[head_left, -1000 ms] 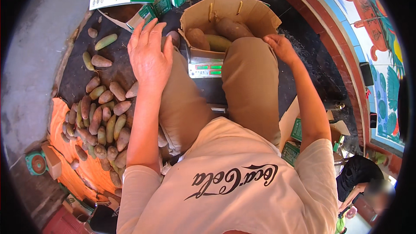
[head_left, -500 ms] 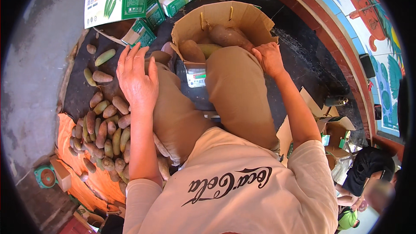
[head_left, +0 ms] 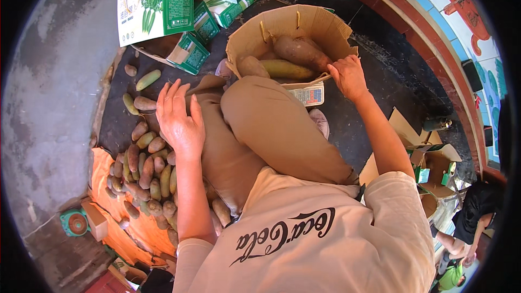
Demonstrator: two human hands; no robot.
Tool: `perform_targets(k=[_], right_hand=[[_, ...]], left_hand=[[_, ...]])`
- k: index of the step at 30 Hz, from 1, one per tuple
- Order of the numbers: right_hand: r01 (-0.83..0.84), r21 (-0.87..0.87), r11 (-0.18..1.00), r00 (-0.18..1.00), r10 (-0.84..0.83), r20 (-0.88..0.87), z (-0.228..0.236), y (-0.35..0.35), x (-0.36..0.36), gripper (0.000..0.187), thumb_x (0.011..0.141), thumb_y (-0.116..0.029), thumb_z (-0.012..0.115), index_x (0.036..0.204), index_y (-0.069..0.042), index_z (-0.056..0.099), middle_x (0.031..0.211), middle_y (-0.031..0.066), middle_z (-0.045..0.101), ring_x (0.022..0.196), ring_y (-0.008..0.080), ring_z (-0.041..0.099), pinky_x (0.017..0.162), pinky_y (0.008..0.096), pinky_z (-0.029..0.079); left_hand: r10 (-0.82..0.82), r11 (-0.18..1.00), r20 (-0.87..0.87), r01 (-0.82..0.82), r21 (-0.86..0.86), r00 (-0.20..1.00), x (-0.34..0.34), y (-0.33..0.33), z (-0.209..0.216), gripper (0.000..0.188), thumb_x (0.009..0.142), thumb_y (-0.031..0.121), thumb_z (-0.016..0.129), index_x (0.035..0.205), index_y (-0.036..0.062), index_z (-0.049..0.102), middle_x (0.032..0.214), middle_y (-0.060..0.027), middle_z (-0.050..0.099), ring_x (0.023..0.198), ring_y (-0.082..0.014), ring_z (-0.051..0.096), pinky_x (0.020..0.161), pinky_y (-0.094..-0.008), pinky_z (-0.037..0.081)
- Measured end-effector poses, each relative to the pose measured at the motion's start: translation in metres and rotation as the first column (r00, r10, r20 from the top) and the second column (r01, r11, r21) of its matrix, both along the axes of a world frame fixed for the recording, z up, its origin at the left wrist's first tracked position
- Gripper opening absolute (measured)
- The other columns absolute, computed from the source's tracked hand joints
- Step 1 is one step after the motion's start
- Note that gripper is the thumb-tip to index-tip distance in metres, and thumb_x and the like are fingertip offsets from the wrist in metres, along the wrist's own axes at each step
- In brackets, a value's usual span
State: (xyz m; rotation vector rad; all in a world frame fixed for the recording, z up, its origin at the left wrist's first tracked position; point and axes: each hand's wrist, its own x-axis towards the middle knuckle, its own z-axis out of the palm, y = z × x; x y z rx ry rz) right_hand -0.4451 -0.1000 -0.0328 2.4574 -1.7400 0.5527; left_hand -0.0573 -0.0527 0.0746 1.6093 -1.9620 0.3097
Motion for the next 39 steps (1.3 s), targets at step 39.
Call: perform_targets(k=[39], right_hand=[[-0.084, 0.229, 0.97, 0.988, 0.051, 0.144, 0.023, -0.026, -0.011, 0.032, 0.078, -0.038, 0.064, 0.083, -0.006, 0.064, 0.07, 0.009, 0.06, 0.082, 0.0296, 0.058, 0.073, 0.0407, 0.045]], left_hand=[[-0.395, 0.752, -0.073, 0.367, 0.548, 0.916, -0.141, -0.076, -0.033, 0.031, 0.071, 0.014, 0.07, 0.099, 0.0029, 0.061, 0.099, -0.0152, 0.062, 0.098, -0.0327, 0.056, 0.085, -0.041, 0.045]])
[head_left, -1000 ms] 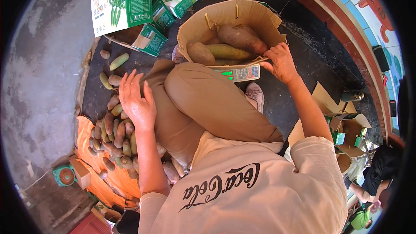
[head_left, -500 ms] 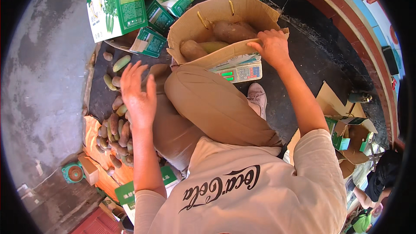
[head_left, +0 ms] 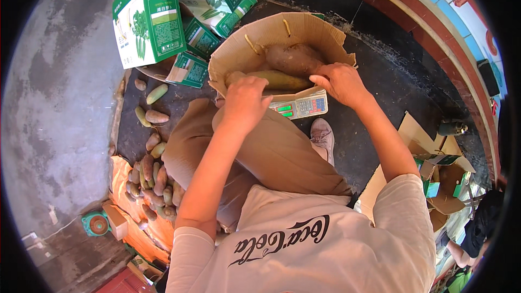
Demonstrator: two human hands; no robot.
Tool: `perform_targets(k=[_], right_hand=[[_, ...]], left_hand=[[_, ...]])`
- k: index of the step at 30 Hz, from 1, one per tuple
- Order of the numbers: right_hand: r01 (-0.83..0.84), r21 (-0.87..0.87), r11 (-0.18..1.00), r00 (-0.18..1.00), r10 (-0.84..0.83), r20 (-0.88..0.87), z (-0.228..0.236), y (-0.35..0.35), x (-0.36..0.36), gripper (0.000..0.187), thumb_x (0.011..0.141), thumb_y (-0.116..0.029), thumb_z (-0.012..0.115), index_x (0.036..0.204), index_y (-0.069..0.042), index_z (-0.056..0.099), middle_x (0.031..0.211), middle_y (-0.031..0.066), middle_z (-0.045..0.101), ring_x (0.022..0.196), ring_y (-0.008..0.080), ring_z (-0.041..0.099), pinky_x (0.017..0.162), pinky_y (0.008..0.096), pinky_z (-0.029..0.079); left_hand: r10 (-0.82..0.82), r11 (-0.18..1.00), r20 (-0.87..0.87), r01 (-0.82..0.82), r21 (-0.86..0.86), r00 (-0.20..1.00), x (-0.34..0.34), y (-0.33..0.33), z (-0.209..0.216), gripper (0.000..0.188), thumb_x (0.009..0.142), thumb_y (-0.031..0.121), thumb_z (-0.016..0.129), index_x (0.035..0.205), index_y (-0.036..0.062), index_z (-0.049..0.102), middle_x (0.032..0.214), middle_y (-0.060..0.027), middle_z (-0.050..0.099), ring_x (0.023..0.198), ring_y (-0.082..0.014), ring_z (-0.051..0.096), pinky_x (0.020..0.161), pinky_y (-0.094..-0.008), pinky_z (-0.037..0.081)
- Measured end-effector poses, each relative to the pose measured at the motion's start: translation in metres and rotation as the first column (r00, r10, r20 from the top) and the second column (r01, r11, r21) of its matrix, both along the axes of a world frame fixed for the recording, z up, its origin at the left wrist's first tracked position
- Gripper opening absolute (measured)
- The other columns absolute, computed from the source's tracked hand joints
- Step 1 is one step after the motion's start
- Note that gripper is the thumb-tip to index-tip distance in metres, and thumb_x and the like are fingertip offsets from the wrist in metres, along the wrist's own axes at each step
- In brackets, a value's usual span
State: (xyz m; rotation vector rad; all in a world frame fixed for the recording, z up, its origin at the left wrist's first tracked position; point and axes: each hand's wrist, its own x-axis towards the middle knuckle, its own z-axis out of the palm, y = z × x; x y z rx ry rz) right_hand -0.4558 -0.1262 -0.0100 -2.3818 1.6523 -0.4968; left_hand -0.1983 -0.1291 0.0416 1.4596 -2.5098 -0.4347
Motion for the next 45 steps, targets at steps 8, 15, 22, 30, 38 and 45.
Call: perform_targets(k=[8, 15, 22, 30, 38, 45], right_hand=[[0.069, -0.364, 0.929, 0.989, -0.017, 0.144, 0.007, -0.096, 0.027, 0.029, 0.076, -0.022, 0.067, 0.099, -0.007, 0.06, 0.102, 0.0123, 0.059, 0.097, 0.0319, 0.056, 0.085, 0.0408, 0.044], [0.291, -0.06, 0.955, 0.937, -0.297, -0.183, -0.031, -0.161, 0.044, 0.036, 0.076, -0.025, 0.066, 0.108, -0.009, 0.06, 0.108, 0.011, 0.06, 0.105, 0.0272, 0.056, 0.089, 0.0397, 0.044], [0.254, -0.019, 0.967, 0.954, -0.254, -0.156, -0.03, -0.156, 0.044, 0.021, 0.079, -0.02, 0.059, 0.096, -0.01, 0.068, 0.103, 0.009, 0.064, 0.102, 0.0246, 0.059, 0.084, 0.0362, 0.048], [0.239, -0.045, 0.97, 0.948, -0.243, -0.205, -0.031, -0.139, 0.047, 0.02, 0.079, -0.022, 0.06, 0.092, -0.011, 0.07, 0.1, 0.0076, 0.064, 0.099, 0.0241, 0.059, 0.082, 0.0346, 0.049], [0.228, -0.155, 0.961, 0.951, -0.254, -0.177, -0.031, -0.119, 0.05, 0.015, 0.079, -0.021, 0.058, 0.086, -0.013, 0.07, 0.091, 0.0063, 0.062, 0.091, 0.0223, 0.059, 0.076, 0.0344, 0.048], [0.211, -0.175, 0.962, 0.96, -0.237, -0.149, -0.03, -0.112, 0.045, 0.016, 0.079, -0.024, 0.06, 0.086, -0.012, 0.069, 0.091, 0.0068, 0.062, 0.092, 0.0225, 0.058, 0.077, 0.0347, 0.048]], left_hand=[[-0.074, 0.997, 0.214, 0.07, 0.029, 0.974, -0.024, 0.004, -0.034, 0.021, 0.07, 0.02, 0.071, 0.085, 0.0079, 0.064, 0.082, -0.0098, 0.062, 0.085, -0.0282, 0.06, 0.074, -0.0404, 0.046], [-0.095, 0.995, 0.292, 0.093, 0.019, 0.952, -0.031, -0.008, -0.042, 0.017, 0.072, 0.023, 0.07, 0.079, 0.0081, 0.063, 0.082, -0.0079, 0.062, 0.086, -0.0256, 0.061, 0.074, -0.0397, 0.045], [-0.091, 0.995, 0.265, 0.079, 0.052, 0.96, -0.029, -0.012, -0.044, 0.012, 0.072, 0.019, 0.066, 0.078, 0.008, 0.064, 0.082, -0.0089, 0.062, 0.085, -0.0266, 0.061, 0.073, -0.0394, 0.048], [-0.129, 0.991, 0.257, 0.115, 0.069, 0.958, -0.034, -0.013, -0.043, 0.01, 0.073, 0.015, 0.064, 0.077, 0.0059, 0.063, 0.082, -0.0116, 0.062, 0.083, -0.0295, 0.062, 0.073, -0.0403, 0.05], [-0.182, 0.983, 0.242, 0.182, 0.024, 0.953, -0.036, -0.012, -0.042, 0.009, 0.072, 0.014, 0.065, 0.074, 0.0051, 0.063, 0.081, -0.0121, 0.062, 0.081, -0.0297, 0.062, 0.071, -0.0408, 0.05], [-0.207, 0.978, 0.247, 0.21, 0.014, 0.947, -0.035, -0.012, -0.041, 0.006, 0.072, 0.012, 0.063, 0.074, 0.0057, 0.063, 0.08, -0.0108, 0.062, 0.082, -0.0287, 0.062, 0.071, -0.0398, 0.05]])
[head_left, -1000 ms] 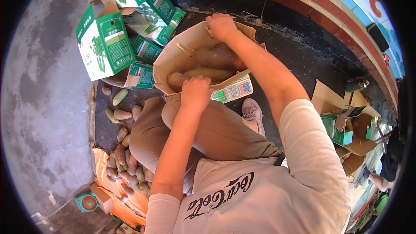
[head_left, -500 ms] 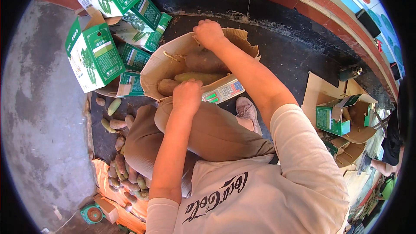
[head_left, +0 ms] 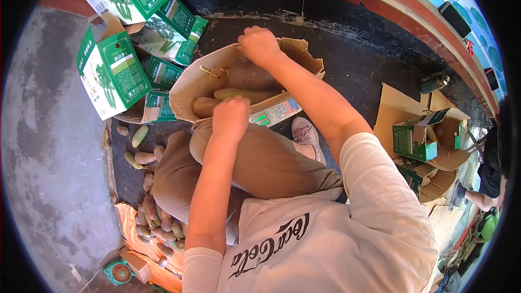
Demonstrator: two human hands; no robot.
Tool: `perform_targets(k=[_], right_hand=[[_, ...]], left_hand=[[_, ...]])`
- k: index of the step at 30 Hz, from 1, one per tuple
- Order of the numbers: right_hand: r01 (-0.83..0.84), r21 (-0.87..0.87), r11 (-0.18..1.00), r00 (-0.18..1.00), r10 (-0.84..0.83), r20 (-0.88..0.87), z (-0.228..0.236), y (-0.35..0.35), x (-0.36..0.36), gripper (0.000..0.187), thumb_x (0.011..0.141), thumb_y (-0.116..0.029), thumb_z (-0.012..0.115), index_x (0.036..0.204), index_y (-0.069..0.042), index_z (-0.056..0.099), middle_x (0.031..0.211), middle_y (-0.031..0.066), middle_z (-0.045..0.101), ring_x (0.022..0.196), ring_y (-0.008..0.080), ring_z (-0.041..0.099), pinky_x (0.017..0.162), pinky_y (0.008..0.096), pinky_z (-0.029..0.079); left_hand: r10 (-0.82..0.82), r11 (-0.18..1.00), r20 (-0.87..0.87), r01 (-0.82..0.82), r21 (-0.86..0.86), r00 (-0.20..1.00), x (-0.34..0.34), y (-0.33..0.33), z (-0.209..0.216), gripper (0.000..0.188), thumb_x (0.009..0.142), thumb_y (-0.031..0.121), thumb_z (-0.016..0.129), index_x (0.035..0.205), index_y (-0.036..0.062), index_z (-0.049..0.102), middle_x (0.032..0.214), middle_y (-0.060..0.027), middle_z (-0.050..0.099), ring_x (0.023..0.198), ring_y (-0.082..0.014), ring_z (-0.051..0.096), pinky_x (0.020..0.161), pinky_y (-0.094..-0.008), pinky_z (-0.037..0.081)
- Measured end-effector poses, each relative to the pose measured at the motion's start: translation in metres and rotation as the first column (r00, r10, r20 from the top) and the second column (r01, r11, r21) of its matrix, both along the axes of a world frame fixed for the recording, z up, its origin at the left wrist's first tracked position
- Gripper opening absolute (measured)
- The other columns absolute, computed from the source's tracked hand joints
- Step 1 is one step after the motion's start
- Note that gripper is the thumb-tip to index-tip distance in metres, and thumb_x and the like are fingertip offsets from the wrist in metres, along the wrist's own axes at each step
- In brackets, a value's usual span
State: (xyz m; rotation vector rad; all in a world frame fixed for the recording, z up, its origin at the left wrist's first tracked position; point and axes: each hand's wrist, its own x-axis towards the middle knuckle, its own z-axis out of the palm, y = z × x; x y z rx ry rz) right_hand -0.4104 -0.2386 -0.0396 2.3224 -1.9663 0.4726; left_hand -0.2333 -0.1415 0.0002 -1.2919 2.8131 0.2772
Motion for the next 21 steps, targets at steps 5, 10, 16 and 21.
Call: perform_targets(k=[5, 10, 16, 21], right_hand=[[0.048, -0.047, 0.998, 0.999, -0.048, 0.009, -0.001, 0.0, -0.006, 0.017, 0.079, -0.023, 0.06, 0.087, -0.01, 0.067, 0.089, 0.0069, 0.062, 0.091, 0.0222, 0.058, 0.075, 0.035, 0.047], [0.089, -0.171, 0.981, 0.995, -0.078, 0.066, 0.002, 0.02, -0.019, 0.022, 0.077, -0.019, 0.064, 0.096, -0.008, 0.062, 0.097, 0.0099, 0.061, 0.096, 0.0266, 0.057, 0.083, 0.0375, 0.045], [0.121, -0.134, 0.984, 0.978, -0.095, 0.188, 0.04, 0.122, -0.068, 0.034, 0.075, -0.018, 0.067, 0.106, -0.007, 0.062, 0.111, 0.0114, 0.06, 0.106, 0.0298, 0.054, 0.094, 0.04, 0.04], [0.307, -0.16, 0.938, 0.952, -0.304, 0.044, 0.071, 0.208, -0.129, 0.029, 0.076, -0.016, 0.067, 0.103, -0.006, 0.063, 0.111, 0.0118, 0.061, 0.105, 0.0309, 0.055, 0.092, 0.0396, 0.042]], left_hand=[[-0.02, 1.0, -0.015, 0.02, -0.022, 1.0, -0.003, -0.001, 0.0, 0.005, 0.071, 0.01, 0.061, 0.073, 0.0055, 0.063, 0.081, -0.0109, 0.062, 0.081, -0.0285, 0.061, 0.071, -0.0396, 0.05], [-0.012, 0.997, -0.024, 0.01, -0.078, 1.0, -0.003, 0.0, -0.001, 0.007, 0.073, 0.008, 0.056, 0.072, 0.0052, 0.063, 0.081, -0.0108, 0.062, 0.082, -0.0285, 0.061, 0.07, -0.0397, 0.05], [-0.007, 0.99, -0.063, -0.002, -0.143, 0.998, -0.013, 0.0, -0.002, 0.01, 0.075, 0.007, 0.053, 0.072, 0.0057, 0.062, 0.079, -0.0105, 0.061, 0.079, -0.0283, 0.06, 0.068, -0.0386, 0.049], [-0.02, 0.985, -0.119, -0.001, -0.172, 0.993, -0.022, 0.002, 0.003, 0.009, 0.075, 0.007, 0.053, 0.073, 0.0061, 0.061, 0.079, -0.0103, 0.06, 0.078, -0.0273, 0.059, 0.067, -0.038, 0.048]])
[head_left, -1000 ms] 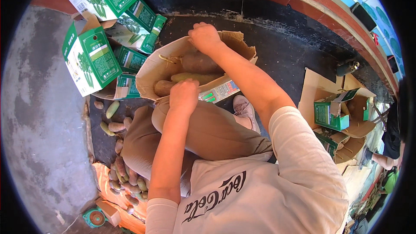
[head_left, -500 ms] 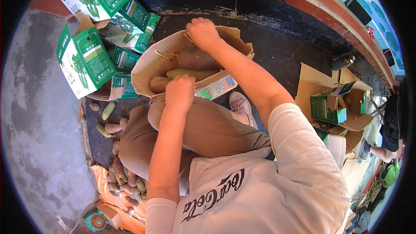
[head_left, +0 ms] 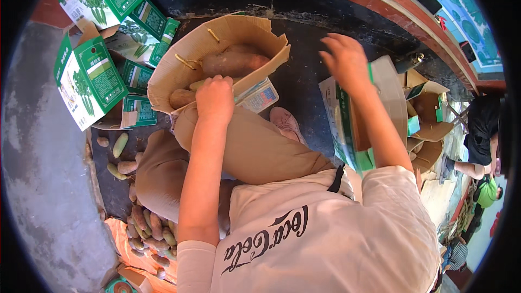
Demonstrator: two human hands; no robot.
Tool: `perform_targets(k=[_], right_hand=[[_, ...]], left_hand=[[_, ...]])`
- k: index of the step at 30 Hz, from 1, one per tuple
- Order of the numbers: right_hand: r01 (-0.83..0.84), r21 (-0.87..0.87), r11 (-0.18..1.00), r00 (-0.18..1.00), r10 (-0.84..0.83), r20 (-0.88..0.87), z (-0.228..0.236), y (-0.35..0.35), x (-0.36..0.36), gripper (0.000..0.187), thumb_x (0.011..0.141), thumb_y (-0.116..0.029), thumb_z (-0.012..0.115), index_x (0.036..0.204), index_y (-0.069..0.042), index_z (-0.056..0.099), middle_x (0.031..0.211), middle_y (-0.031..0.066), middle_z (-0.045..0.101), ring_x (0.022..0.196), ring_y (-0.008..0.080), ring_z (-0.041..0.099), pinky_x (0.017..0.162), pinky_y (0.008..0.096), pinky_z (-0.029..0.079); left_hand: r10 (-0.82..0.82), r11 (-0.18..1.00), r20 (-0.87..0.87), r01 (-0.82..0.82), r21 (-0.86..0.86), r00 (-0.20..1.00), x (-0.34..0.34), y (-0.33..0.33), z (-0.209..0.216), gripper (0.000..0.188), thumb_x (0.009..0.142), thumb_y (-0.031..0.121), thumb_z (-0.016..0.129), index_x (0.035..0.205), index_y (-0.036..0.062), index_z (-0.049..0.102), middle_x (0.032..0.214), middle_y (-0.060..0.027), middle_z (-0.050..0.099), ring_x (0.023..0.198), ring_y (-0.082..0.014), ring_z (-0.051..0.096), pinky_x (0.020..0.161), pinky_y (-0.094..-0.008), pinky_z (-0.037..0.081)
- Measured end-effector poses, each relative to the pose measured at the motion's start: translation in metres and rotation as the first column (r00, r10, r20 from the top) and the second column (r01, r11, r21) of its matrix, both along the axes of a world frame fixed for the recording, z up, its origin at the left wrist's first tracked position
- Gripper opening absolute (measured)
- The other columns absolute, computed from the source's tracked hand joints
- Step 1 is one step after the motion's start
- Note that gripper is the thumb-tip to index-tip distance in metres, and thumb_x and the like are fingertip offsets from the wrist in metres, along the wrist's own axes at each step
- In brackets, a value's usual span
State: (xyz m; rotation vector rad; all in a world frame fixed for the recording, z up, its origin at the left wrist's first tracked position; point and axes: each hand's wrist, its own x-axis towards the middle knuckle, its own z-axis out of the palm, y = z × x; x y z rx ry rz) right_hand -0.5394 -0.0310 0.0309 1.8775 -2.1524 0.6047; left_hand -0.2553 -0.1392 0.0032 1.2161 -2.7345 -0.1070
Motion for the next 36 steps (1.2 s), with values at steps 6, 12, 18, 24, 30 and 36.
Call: perform_targets(k=[6, 12, 18, 24, 30, 36], right_hand=[[0.432, 0.098, 0.896, 0.89, -0.407, -0.208, -0.024, 0.098, -0.081, 0.037, 0.083, -0.028, 0.061, 0.113, -0.007, 0.057, 0.115, 0.014, 0.058, 0.105, 0.0321, 0.054, 0.09, 0.0414, 0.043], [0.32, 0.657, 0.683, 0.727, -0.622, 0.292, -0.041, 0.13, -0.04, 0.063, 0.087, -0.059, 0.045, 0.106, -0.001, 0.059, 0.096, 0.0235, 0.063, 0.095, 0.0399, 0.06, 0.081, 0.0468, 0.046], [0.108, 0.714, 0.691, 0.71, -0.557, 0.431, -0.086, 0.129, -0.015, 0.04, 0.083, -0.036, 0.059, 0.101, 0.0, 0.063, 0.093, 0.0248, 0.064, 0.094, 0.0397, 0.06, 0.082, 0.0434, 0.046], [0.214, 0.598, 0.772, 0.782, -0.503, 0.369, -0.063, 0.113, -0.067, 0.025, 0.08, -0.011, 0.059, 0.103, 0.0, 0.061, 0.091, 0.0247, 0.064, 0.091, 0.0383, 0.062, 0.079, 0.0397, 0.047], [0.379, 0.494, 0.782, 0.803, -0.543, 0.245, -0.048, 0.097, -0.111, 0.021, 0.082, -0.013, 0.055, 0.099, -0.001, 0.06, 0.088, 0.0241, 0.063, 0.087, 0.0404, 0.061, 0.075, 0.0447, 0.047], [0.501, 0.323, 0.803, 0.861, -0.499, -0.097, -0.01, 0.072, -0.113, 0.019, 0.088, -0.017, 0.046, 0.097, -0.004, 0.056, 0.087, 0.0209, 0.063, 0.082, 0.0388, 0.061, 0.072, 0.0482, 0.048]], left_hand=[[0.033, 0.999, -0.019, -0.033, 0.023, 0.999, -0.009, -0.001, -0.001, 0.011, 0.073, 0.013, 0.066, 0.076, 0.0059, 0.059, 0.081, -0.0099, 0.06, 0.083, -0.0295, 0.058, 0.07, -0.0418, 0.047], [0.044, 0.999, -0.031, -0.043, 0.02, 0.999, -0.006, 0.0, -0.001, 0.011, 0.073, 0.013, 0.066, 0.076, 0.0058, 0.06, 0.081, -0.0095, 0.06, 0.084, -0.0293, 0.058, 0.07, -0.0432, 0.047], [0.057, 0.998, -0.034, -0.056, 0.029, 0.998, -0.01, 0.0, 0.002, 0.012, 0.074, 0.015, 0.067, 0.078, 0.0059, 0.06, 0.082, -0.0096, 0.06, 0.084, -0.029, 0.058, 0.071, -0.043, 0.047], [0.039, 0.999, -0.078, -0.041, -0.027, 0.996, -0.011, 0.0, -0.001, 0.007, 0.075, 0.01, 0.056, 0.072, 0.0057, 0.062, 0.077, -0.0102, 0.06, 0.078, -0.0277, 0.058, 0.068, -0.0386, 0.049], [0.051, 0.999, -0.047, -0.05, 0.017, 0.998, -0.014, 0.002, 0.002, 0.007, 0.075, 0.013, 0.062, 0.075, 0.0061, 0.063, 0.08, -0.0093, 0.061, 0.081, -0.0269, 0.059, 0.07, -0.0383, 0.049], [0.06, 0.998, -0.022, -0.06, 0.021, 0.998, -0.012, 0.003, 0.004, 0.011, 0.075, 0.017, 0.066, 0.077, 0.0062, 0.063, 0.081, -0.0085, 0.062, 0.082, -0.0265, 0.059, 0.07, -0.0382, 0.049]])
